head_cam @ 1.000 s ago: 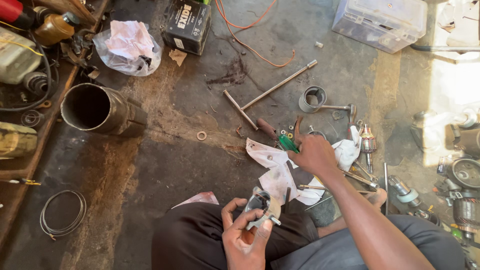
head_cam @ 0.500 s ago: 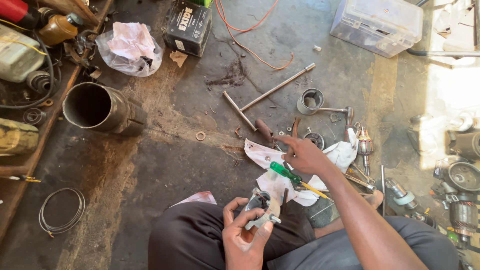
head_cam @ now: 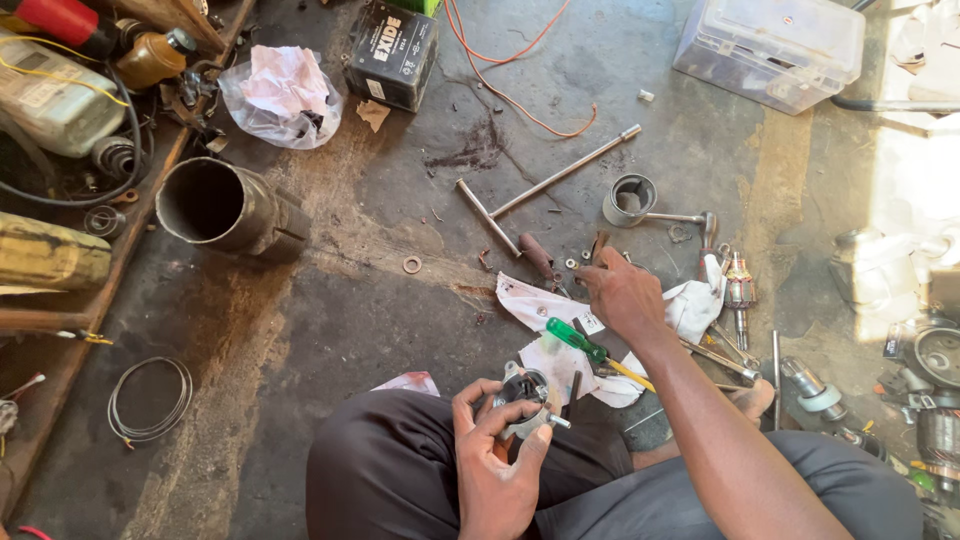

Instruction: The person sits on the floor and uses a screwdriver to adjust internal components of a small cylindrical electrical part. They then use pliers to manipulate wires and a green-handled screwdriver to further adjust the assembly.

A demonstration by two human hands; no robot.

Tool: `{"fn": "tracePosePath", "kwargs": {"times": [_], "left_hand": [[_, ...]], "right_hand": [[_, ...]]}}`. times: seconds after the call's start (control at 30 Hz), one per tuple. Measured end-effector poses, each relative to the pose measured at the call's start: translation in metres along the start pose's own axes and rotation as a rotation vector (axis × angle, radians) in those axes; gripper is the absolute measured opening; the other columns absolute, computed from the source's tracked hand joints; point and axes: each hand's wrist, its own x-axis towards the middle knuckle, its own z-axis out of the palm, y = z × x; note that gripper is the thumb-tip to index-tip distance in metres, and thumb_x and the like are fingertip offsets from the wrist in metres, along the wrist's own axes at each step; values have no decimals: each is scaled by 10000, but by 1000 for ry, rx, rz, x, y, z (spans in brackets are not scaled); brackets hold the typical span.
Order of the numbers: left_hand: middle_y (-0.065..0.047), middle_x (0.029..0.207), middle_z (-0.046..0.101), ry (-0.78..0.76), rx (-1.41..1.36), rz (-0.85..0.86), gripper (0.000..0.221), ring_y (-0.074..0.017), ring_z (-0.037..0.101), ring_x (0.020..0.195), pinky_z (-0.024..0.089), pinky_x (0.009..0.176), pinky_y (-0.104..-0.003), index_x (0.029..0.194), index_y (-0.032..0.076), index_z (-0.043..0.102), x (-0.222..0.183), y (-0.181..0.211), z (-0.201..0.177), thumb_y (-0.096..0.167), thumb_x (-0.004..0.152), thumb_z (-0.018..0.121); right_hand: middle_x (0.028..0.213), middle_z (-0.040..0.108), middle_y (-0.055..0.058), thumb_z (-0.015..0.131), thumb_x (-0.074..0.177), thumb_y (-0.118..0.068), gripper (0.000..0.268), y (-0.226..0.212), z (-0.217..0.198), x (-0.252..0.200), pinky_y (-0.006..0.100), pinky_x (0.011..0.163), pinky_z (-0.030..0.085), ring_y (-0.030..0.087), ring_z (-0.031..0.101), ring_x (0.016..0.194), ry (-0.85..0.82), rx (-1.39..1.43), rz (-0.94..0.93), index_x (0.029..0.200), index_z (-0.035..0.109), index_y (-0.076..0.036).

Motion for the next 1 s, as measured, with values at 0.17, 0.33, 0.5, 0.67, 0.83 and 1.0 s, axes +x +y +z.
{"fn": "tracePosePath", "kwargs": {"times": [0.17, 0.33, 0.5, 0.67, 0.83, 1.0], "left_hand": [[-99, 1309, 432, 30, 121, 99, 232, -246, 625, 1241, 560, 954, -342, 1002, -30, 742, -2, -1, 2, -12, 773, 774], [-92, 1315, 437, 41, 167, 120, 238, -250, 604, 1260, 542, 949, -348, 998, -7, 758, -2, -2, 2, 8, 763, 792], [-95, 1316, 444, 53, 155, 110, 225, -261, 605, 1260, 542, 933, -356, 983, 5, 766, 0, -6, 3, 24, 760, 789], [-101, 1321, 451, 58, 234, 153, 236, -284, 583, 1276, 522, 986, -360, 1000, 8, 777, 0, -5, 0, 27, 767, 806], [-90, 1329, 445, 61, 176, 110, 220, -242, 619, 1230, 539, 946, -347, 998, -5, 760, 4, -5, 3, 51, 787, 784], [-78, 1327, 442, 100, 77, -3, 219, -175, 658, 1092, 556, 894, -316, 1010, -37, 751, 9, -4, -2, 64, 816, 761]], "right_hand": [[997, 645, 58, 720, 865, -205, 141, -1, -10, 2, 464, 659, 555, 335, 698, 764, 8, 26, -24, 979, 772, -141], [971, 626, 86, 747, 792, -216, 205, -9, -21, 7, 488, 647, 545, 346, 696, 789, -65, -29, 72, 980, 782, -142], [913, 615, 69, 703, 865, -169, 192, -16, -18, 11, 464, 663, 550, 307, 691, 807, 6, 63, -59, 1019, 808, -216], [925, 623, 44, 689, 836, -117, 234, -19, -6, 17, 437, 648, 548, 274, 692, 835, -47, 48, -154, 985, 820, -243], [932, 688, 89, 760, 793, -169, 186, -21, -18, 20, 452, 716, 535, 309, 686, 881, -108, 57, -65, 966, 776, -105], [917, 740, 77, 706, 846, -146, 224, -42, -70, 15, 364, 685, 558, 201, 716, 735, -295, 610, 91, 1053, 775, -93]]}}
